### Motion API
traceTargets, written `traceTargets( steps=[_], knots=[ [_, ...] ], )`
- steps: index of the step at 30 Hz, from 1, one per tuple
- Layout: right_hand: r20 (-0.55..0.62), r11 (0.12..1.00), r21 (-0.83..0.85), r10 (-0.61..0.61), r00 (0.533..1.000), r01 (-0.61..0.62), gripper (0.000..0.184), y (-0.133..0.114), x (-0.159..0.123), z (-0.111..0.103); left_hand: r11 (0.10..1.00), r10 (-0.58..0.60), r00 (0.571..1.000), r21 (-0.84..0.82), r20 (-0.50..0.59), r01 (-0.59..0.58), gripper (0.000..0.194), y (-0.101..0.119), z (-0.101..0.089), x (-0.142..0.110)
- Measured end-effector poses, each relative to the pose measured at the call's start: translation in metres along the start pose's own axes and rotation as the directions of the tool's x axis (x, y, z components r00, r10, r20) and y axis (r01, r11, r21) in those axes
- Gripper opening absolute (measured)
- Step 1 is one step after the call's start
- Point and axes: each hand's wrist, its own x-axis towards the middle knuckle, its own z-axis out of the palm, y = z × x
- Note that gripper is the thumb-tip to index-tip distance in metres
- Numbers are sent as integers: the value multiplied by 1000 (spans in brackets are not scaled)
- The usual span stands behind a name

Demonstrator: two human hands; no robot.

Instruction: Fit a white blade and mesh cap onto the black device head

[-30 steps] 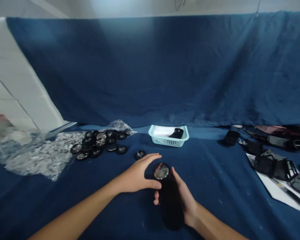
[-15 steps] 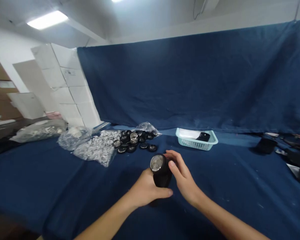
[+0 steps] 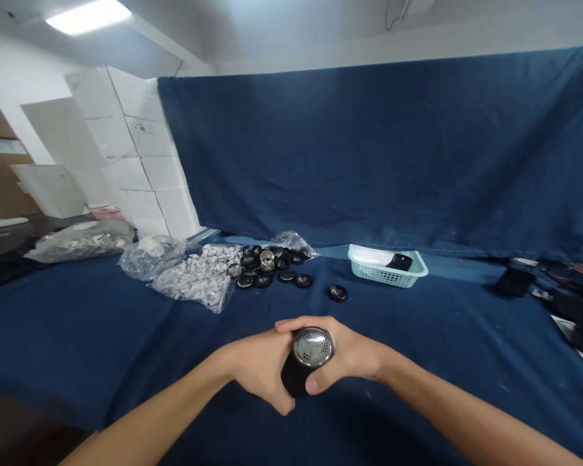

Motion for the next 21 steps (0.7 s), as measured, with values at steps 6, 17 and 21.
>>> traceTargets(
  steps=[6,17,21],
  knots=[
    [-120,983,-173,-84,989,62,75,7,8,13,965,-92,986,231,-141,123,68,-4,4,-8],
    [-150,994,-53,-105,983,98,49,10,-25,-20,881,-134,956,410,-262,236,44,-2,12,4],
    [-284,997,-5,-76,956,78,46,17,-48,-19,891,-110,975,415,-196,184,36,5,24,27]
  ],
)
